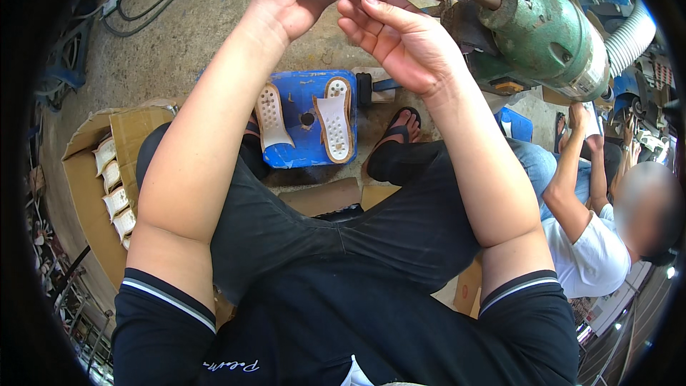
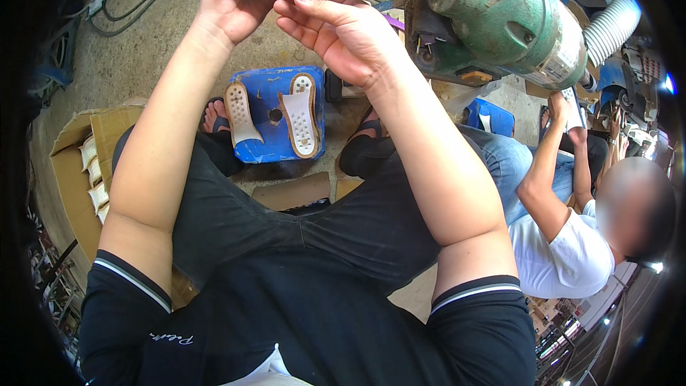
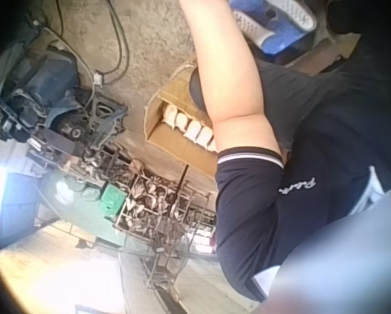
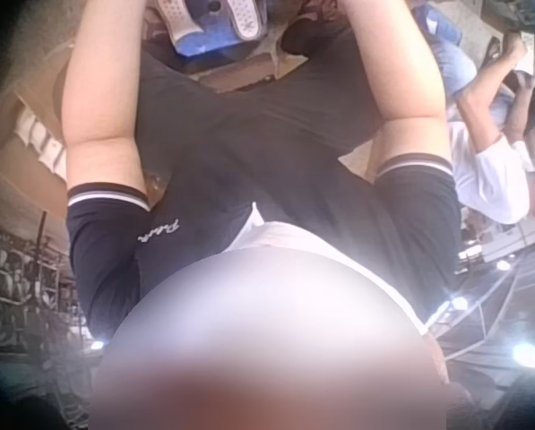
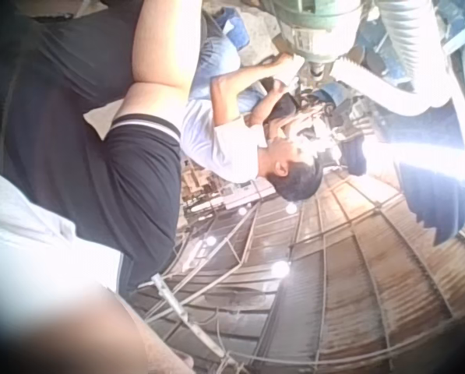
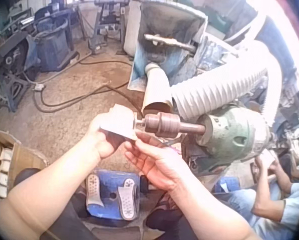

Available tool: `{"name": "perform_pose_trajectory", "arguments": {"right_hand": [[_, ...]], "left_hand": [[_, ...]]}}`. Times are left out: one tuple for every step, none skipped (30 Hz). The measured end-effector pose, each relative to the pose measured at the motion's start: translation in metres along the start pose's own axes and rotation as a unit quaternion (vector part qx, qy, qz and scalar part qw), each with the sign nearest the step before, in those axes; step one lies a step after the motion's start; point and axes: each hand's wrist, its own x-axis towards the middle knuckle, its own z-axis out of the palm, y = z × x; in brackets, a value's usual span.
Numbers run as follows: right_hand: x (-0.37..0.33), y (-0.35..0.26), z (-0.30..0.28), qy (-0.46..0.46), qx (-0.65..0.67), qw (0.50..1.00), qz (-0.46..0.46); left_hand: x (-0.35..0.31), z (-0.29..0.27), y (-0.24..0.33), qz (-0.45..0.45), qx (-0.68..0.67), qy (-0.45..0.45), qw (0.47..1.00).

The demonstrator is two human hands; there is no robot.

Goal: The person sits on the floor and uses a bench grinder to smooth the edges of shoe insoles. They pick up insoles from a blue tray, press the edges against the rotating wheel, rotate the insole to grind different sides, and place the finished insoles back on the tray.

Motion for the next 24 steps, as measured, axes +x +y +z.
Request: {"name": "perform_pose_trajectory", "arguments": {"right_hand": [[0.001,0.000,0.001,0.000,0.011,1.000,0.000],[0.002,0.000,0.001,0.000,0.022,1.000,-0.001],[0.003,0.000,0.001,0.000,0.033,0.999,-0.001],[0.004,0.000,0.001,0.000,0.036,0.999,-0.003],[0.006,0.001,0.001,0.000,0.039,0.999,-0.005],[0.008,0.002,0.001,-0.003,0.043,0.999,-0.008],[0.010,0.003,0.000,0.002,0.045,0.999,-0.009],[0.012,0.004,0.000,0.004,0.049,0.999,-0.012],[0.014,0.005,-0.001,0.004,0.056,0.998,-0.015],[0.016,0.006,-0.002,0.007,0.061,0.998,-0.013],[0.018,0.006,-0.003,0.009,0.068,0.998,-0.011],[0.019,0.007,-0.003,0.011,0.076,0.997,-0.008],[0.020,0.007,-0.004,0.008,0.078,0.997,-0.007],[0.021,0.008,-0.004,0.005,0.081,0.997,-0.005],[0.022,0.008,-0.005,0.002,0.084,0.996,-0.003],[0.022,0.008,-0.005,0.000,0.083,0.997,-0.003],[0.023,0.008,-0.005,-0.002,0.083,0.997,-0.003],[0.023,0.009,-0.005,-0.004,0.082,0.997,-0.003],[0.023,0.009,-0.005,-0.005,0.085,0.996,-0.003],[0.024,0.009,-0.005,-0.007,0.088,0.996,-0.004],[0.025,0.009,-0.005,-0.008,0.091,0.996,-0.005],[0.025,0.009,-0.005,-0.005,0.094,0.996,-0.004],[0.025,0.009,-0.005,-0.003,0.096,0.995,-0.002],[0.024,0.009,-0.005,-0.001,0.098,0.995,-0.001]], "left_hand": [[0.000,0.000,0.001,0.007,0.027,0.005,1.000],[0.001,0.001,0.001,0.013,0.053,0.010,0.998],[0.002,0.002,0.002,0.013,0.054,0.026,0.998],[0.003,0.002,0.003,0.014,0.054,0.043,0.997],[0.004,0.003,0.004,0.014,0.055,0.061,0.997],[0.005,0.004,0.006,0.017,0.060,0.052,0.997],[0.007,0.004,0.008,0.020,0.064,0.044,0.997],[0.008,0.004,0.009,0.022,0.068,0.035,0.997],[0.009,0.003,0.010,0.020,0.054,0.025,0.998],[0.011,0.003,0.012,0.019,0.041,0.015,0.999],[0.012,0.002,0.013,0.017,0.027,0.005,0.999],[0.012,0.001,0.014,0.021,0.034,0.005,0.999],[0.013,0.000,0.014,0.026,0.040,0.005,0.999],[0.014,-0.001,0.015,0.030,0.046,0.005,0.998],[0.014,-0.001,0.015,0.032,0.035,0.014,0.999],[0.015,-0.001,0.016,0.033,0.024,0.023,0.999],[0.015,-0.001,0.016,0.034,0.013,0.032,0.999],[0.016,0.000,0.016,0.034,0.008,0.036,0.999],[0.016,0.000,0.016,0.033,0.002,0.040,0.999],[0.016,0.001,0.017,0.032,-0.004,0.044,0.998],[0.015,0.001,0.017,0.035,0.014,0.036,0.999],[0.014,0.002,0.017,0.037,0.032,0.027,0.998],[0.013,0.002,0.017,0.039,0.050,0.019,0.998],[0.013,0.002,0.017,0.039,0.050,0.014,0.998]]}}
